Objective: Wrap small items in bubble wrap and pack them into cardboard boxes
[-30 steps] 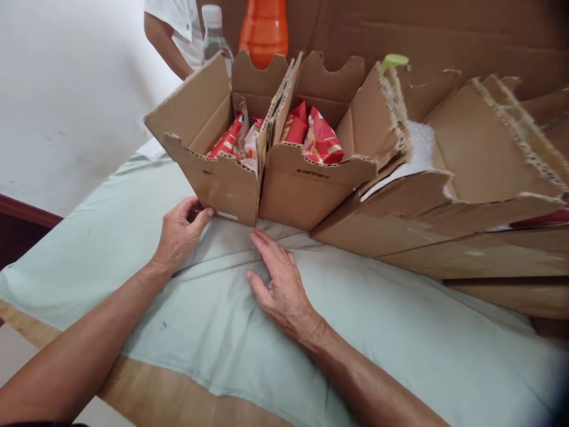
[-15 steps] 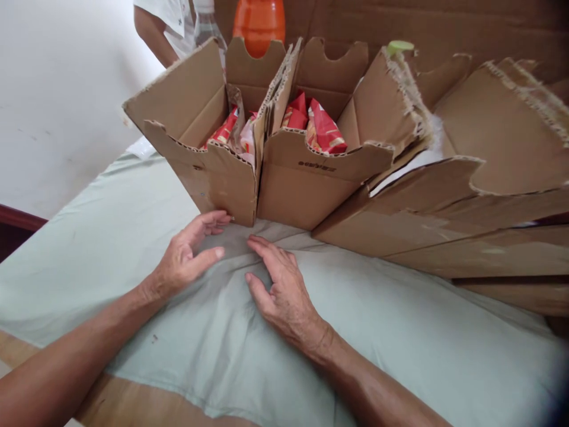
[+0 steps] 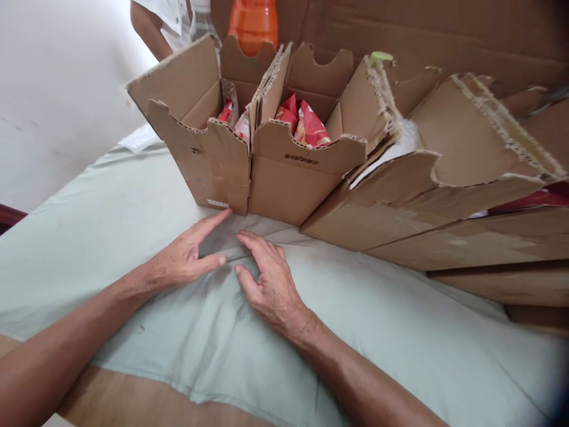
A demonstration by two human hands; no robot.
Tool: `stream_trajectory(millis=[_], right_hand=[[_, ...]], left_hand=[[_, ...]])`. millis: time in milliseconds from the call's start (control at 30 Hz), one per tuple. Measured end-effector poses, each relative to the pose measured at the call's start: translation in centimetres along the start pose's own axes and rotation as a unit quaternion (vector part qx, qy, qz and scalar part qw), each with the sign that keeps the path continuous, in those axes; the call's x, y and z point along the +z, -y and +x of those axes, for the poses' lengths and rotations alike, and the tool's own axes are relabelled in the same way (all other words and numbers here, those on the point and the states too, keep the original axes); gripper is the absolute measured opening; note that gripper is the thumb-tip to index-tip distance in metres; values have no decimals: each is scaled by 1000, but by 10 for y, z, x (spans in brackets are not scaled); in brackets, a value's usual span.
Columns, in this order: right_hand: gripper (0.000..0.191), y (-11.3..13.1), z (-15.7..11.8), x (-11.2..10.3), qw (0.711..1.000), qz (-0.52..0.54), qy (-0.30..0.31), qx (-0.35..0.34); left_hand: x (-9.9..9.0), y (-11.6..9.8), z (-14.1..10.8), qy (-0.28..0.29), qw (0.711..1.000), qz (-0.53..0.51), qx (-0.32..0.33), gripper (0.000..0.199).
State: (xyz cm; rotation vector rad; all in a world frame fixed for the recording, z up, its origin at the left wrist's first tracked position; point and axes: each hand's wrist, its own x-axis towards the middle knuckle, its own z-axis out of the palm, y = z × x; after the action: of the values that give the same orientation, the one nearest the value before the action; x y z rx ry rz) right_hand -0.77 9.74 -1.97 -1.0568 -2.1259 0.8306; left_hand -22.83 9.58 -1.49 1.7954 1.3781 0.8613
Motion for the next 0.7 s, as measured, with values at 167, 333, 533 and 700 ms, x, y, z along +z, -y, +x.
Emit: stream_trajectory(millis=[167, 333, 533, 700], right_hand=[[50, 2, 1, -1, 1000, 6, 6, 13], [49, 3, 0, -2, 1000, 7, 15, 15], [46, 5, 3, -2, 999, -20, 26, 19], [43, 10, 1, -2, 996, -70, 50, 30]], left_hand=[[3, -4, 2, -63, 997, 48, 18, 63], [-2, 2, 4, -176, 971, 155, 47, 43], [-4, 17, 10, -102, 969, 214, 63, 52], [-12, 13, 9, -75, 972, 216, 45, 55]])
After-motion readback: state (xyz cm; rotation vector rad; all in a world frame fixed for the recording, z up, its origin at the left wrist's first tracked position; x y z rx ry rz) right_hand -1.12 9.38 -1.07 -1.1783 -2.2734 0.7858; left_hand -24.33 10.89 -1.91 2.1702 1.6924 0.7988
